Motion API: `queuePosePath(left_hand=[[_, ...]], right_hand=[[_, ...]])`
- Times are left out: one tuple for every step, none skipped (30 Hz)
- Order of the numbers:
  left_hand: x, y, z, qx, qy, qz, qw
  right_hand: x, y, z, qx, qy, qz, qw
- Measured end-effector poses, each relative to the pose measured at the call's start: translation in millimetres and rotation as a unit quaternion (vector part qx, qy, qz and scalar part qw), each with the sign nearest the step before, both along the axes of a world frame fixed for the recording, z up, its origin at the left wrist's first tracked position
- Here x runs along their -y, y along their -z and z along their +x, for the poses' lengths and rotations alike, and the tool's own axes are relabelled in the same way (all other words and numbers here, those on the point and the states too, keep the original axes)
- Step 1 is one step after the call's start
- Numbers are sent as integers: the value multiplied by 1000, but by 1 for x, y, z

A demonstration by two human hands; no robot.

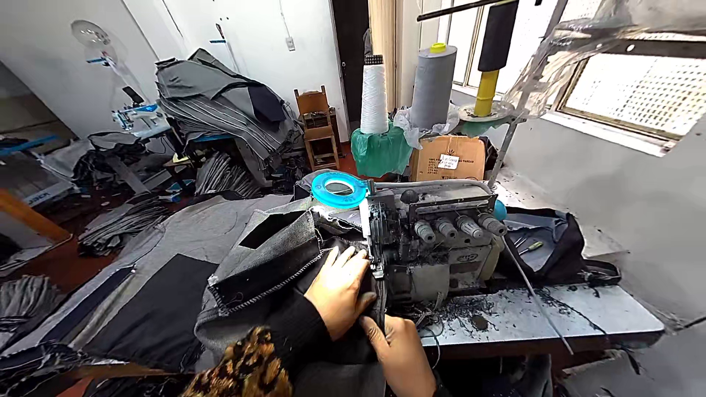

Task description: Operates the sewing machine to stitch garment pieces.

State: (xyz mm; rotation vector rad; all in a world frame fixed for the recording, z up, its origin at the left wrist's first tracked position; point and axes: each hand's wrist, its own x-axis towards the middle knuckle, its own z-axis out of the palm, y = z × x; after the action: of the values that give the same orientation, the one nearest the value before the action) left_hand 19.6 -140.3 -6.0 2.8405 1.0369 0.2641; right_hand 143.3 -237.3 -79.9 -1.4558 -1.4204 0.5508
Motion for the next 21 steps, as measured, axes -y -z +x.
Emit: queuePosePath(left_hand=[[9,6,-2,27,9,39,999],[18,15,-5,63,25,96,993],[27,25,-8,86,40,152,984],[34,33,-11,92,48,192,976],[40,39,-14,89,50,226,969],[43,44,-15,86,46,254,962],[45,47,-15,87,40,273,957],[45,49,-14,90,36,285,954],[45,49,-13,90,35,290,952],[43,47,-11,89,36,289,953],[40,45,-9,91,39,283,954],[35,43,-8,93,42,276,956],[29,41,-6,96,46,270,957],[25,39,-6,98,51,262,959],[23,36,-7,99,58,252,961],[23,33,-10,101,60,247,962],[25,29,-14,104,55,245,962],[28,24,-22,110,38,241,963],[31,20,-33,123,6,235,964],[34,16,-47,142,-39,224,963],[38,14,-66,162,-92,211,960]], right_hand=[[2,3,0,4,-2,5,1000],[8,5,-2,3,-13,1,1000],[17,9,-7,-3,-26,-9,1000],[27,14,-13,-11,-36,-17,999],[37,21,-18,-18,-36,-9,999],[44,28,-21,-26,-25,15,999],[49,33,-20,-25,-9,49,998],[52,32,-16,-15,2,74,997],[54,27,-11,1,10,84,996],[54,22,-7,15,14,79,997],[52,17,-4,26,14,67,997],[48,14,-3,29,9,55,998],[43,12,-2,22,2,45,999],[39,12,-3,4,-4,34,999],[36,12,-4,-19,-7,25,999],[34,12,-6,-41,-9,16,999],[34,12,-7,-59,-12,6,998],[35,14,-8,-69,-13,3,998],[36,16,-9,-71,-12,4,997],[37,19,-11,-70,-9,6,997],[39,21,-13,-70,-5,8,998]])
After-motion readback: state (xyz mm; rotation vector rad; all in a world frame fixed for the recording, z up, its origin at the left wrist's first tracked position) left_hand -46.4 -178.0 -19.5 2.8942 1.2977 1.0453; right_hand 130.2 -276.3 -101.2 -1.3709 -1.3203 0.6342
